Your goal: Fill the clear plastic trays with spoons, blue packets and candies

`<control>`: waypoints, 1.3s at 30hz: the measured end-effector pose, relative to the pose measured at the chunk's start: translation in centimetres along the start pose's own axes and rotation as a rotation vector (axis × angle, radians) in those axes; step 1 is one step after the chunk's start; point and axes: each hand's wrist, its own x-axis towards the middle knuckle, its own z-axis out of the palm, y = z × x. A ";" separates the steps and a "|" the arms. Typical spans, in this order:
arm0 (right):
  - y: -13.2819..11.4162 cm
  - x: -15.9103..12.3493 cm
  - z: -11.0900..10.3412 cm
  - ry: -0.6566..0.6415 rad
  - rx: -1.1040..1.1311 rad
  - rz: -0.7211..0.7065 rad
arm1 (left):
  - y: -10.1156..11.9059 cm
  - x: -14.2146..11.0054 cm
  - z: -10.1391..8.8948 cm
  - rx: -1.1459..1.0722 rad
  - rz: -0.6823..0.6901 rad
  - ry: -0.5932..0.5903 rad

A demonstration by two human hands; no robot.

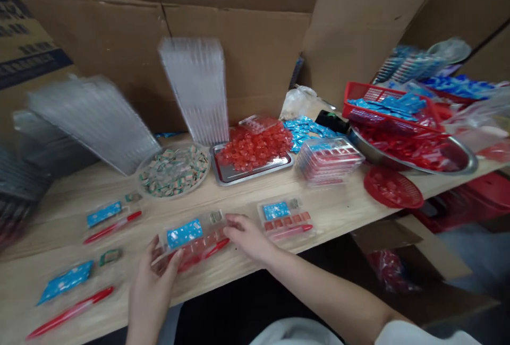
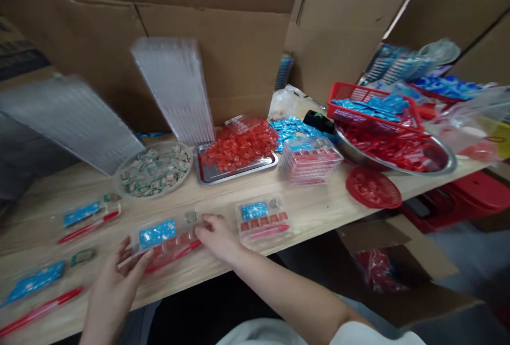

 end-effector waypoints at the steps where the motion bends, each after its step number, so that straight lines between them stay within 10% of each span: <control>1: 0.1 -0.3 -0.5 0.022 -0.066 -0.055 | 0.6 -0.5 0.3 -0.043 -0.035 -0.029; 7: -1.3 -4.4 -8.3 0.131 -0.334 -0.291 | 4.6 -4.2 5.5 -0.297 -0.112 -0.193; 14: 2.3 -5.5 -19.1 0.282 -0.390 -0.113 | 4.9 -6.4 15.6 0.023 0.266 -0.301; 19: 4.9 -5.1 -19.3 0.398 -0.484 -0.108 | 3.5 -7.4 15.9 0.096 0.369 -0.380; 26: 3.5 -6.3 -16.5 0.454 -0.346 -0.222 | 2.8 -8.6 15.8 -0.178 0.069 -0.418; 32: -3.0 -5.7 -21.5 0.535 -0.353 -0.355 | 12.8 -8.2 16.8 -0.251 0.262 -0.442; 39: -8.2 -2.3 -32.0 0.808 -0.597 -0.304 | 22.9 -6.0 26.0 -0.290 0.522 -0.656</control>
